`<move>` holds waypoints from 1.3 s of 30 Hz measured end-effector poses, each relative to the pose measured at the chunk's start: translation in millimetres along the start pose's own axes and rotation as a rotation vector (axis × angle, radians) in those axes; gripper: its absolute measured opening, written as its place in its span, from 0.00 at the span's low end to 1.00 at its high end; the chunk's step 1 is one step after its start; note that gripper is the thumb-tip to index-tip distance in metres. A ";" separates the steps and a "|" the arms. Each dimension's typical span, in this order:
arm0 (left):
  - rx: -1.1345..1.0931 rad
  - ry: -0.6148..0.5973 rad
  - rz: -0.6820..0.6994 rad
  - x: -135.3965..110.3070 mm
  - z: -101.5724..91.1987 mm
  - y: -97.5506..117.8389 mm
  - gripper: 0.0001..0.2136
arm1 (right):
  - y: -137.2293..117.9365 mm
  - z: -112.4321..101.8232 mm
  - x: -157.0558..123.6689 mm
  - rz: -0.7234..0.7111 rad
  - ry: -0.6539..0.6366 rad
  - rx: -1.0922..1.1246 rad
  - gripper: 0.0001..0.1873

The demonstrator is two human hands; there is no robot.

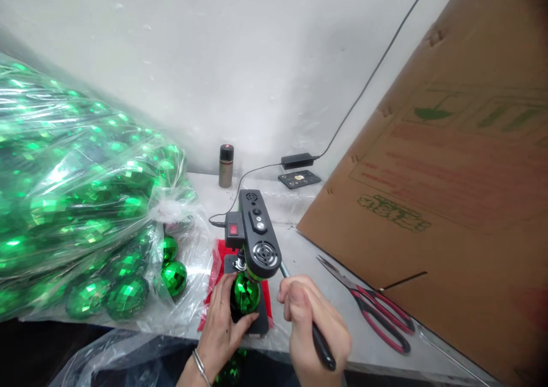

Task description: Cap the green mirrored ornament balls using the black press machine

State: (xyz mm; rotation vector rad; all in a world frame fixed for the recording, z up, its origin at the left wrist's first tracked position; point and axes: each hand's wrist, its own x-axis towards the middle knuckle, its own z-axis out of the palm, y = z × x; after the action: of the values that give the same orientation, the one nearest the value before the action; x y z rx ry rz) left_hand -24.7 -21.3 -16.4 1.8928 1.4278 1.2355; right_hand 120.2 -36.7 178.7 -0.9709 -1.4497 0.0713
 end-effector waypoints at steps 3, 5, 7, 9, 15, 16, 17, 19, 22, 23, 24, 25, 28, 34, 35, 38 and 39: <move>-0.004 -0.002 -0.010 -0.6 -0.7 -1.4 0.32 | 0.5 0.3 0.1 0.001 0.000 0.012 0.18; -0.024 -0.025 -0.053 2.3 1.8 1.4 0.32 | 0.6 0.5 0.7 -0.004 0.002 0.013 0.18; -0.067 -0.059 -0.100 7.0 5.1 6.3 0.33 | 0.7 0.5 0.8 -0.006 0.006 0.012 0.18; -0.118 -0.080 -0.146 12.1 7.6 11.5 0.35 | 1.1 0.0 -0.2 -0.007 0.004 0.014 0.19; -0.211 -0.067 -0.311 23.0 6.4 19.8 0.35 | 2.0 -3.4 -4.0 0.001 -0.054 0.002 0.18; -0.222 -0.068 -0.323 23.8 5.8 20.4 0.34 | 1.8 -3.7 -3.7 -0.008 -0.049 -0.005 0.17; -0.230 -0.069 -0.328 24.3 5.5 20.9 0.34 | 1.6 -3.8 -3.2 -0.019 -0.040 -0.010 0.18; -0.231 -0.065 -0.326 24.6 5.5 21.4 0.33 | 2.0 -3.7 -2.8 -0.029 -0.028 -0.016 0.18; -0.208 -0.053 -0.320 24.2 6.8 21.7 0.34 | 4.9 -2.9 -6.3 -0.022 -0.039 -0.001 0.17; -0.201 -0.049 -0.316 24.0 7.3 21.8 0.34 | 6.4 -2.2 -8.8 -0.020 -0.042 0.005 0.17; -0.197 -0.045 -0.312 24.0 7.8 21.9 0.34 | 8.0 -1.3 -11.8 -0.022 -0.035 0.008 0.17; -0.195 -0.042 -0.307 24.0 8.2 22.0 0.34 | 9.6 -0.3 -15.1 -0.024 -0.020 0.011 0.17; -0.192 -0.037 -0.293 24.2 8.9 22.4 0.34 | 14.1 3.5 -24.0 -0.017 0.036 0.015 0.18; -0.180 -0.029 -0.278 23.7 10.3 21.5 0.34 | 19.0 8.7 -31.5 -0.002 0.081 0.037 0.19; -0.178 -0.027 -0.269 23.6 10.8 21.2 0.34 | 19.2 9.6 -31.8 0.001 0.094 0.037 0.19; -0.159 -0.001 -0.233 23.0 13.1 20.3 0.33 | 19.2 12.9 -32.3 0.016 0.137 0.037 0.21; -0.149 0.012 -0.220 22.8 13.9 19.9 0.33 | 19.2 13.8 -32.3 0.017 0.149 0.037 0.22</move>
State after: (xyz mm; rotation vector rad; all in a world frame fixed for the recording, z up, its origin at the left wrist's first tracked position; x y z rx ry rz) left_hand -1.4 -5.2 1.1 1.5866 1.4624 1.2117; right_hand 112.0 -36.4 139.5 -0.9387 -1.3001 0.0370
